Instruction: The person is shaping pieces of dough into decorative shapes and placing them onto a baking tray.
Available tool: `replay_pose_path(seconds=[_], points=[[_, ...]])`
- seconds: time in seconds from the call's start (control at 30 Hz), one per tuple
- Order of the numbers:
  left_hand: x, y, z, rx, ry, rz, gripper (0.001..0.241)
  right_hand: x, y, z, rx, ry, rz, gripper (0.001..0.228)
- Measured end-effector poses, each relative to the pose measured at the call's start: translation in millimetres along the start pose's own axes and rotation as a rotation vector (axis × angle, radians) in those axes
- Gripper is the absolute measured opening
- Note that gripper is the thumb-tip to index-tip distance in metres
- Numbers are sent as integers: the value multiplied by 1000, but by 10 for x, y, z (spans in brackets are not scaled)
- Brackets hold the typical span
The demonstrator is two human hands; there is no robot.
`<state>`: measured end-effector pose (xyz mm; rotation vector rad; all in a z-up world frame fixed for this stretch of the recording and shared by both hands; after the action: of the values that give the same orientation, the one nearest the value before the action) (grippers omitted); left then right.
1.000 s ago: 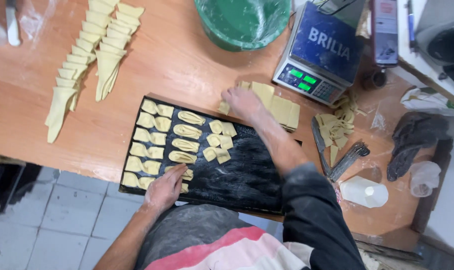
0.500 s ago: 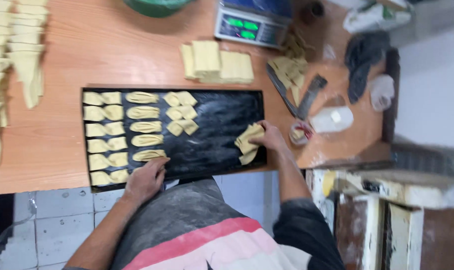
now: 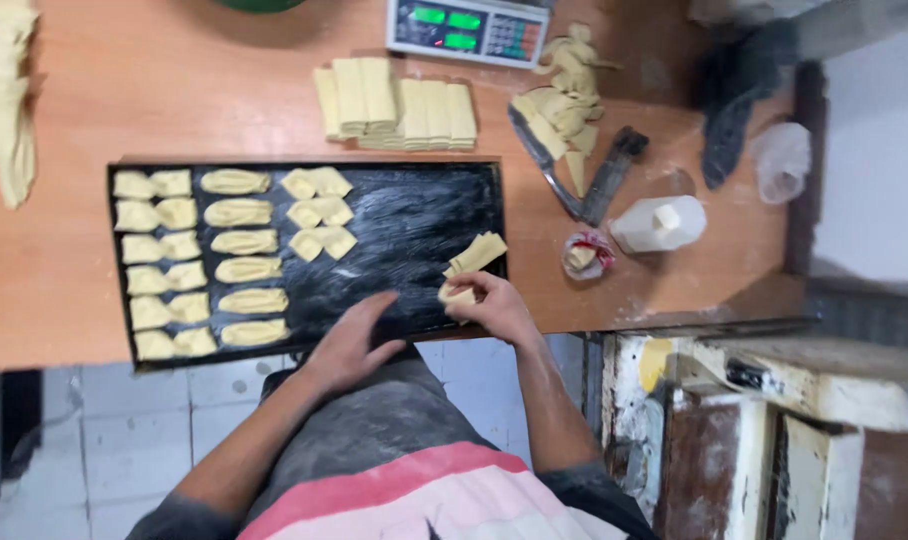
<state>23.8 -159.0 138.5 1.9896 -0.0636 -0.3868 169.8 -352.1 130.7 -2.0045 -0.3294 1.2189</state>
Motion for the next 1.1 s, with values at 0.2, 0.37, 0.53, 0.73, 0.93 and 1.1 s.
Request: replay_pose_path(seconds=[0.2, 0.37, 0.53, 0.73, 0.93, 1.1], points=[[247, -132, 288, -135, -183, -202, 19, 59, -357, 383, -35, -127, -245, 51], [31, -41, 127, -110, -216, -307, 20, 147, -394, 550, -6, -112, -186, 49], [-254, -249, -132, -189, -170, -433, 21, 8, -917, 775, -257, 228, -672, 26], [-196, -1330, -254, -64, 37, -404, 28, 452, -404, 1579, 320, -159, -70, 20], [-106, -1976, -525, -95, 138, -691, 34, 1179, 10, 1777, 42, 179, -139, 20], [33, -2047, -652, -126, 230, -652, 30, 1319, -15, 1810, 18, 294, -159, 18]])
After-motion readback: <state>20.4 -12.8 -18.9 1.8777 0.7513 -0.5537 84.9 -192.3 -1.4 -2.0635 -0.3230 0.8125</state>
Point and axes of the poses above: each hand's wrist, its own x-axis towards the middle knuckle, its own z-axis out of the palm, y = z × x, the point moved 8 cm from there along x, towards the middle knuckle, and after that the axes turned 13 degrees about -y, right-handed, at the moved point
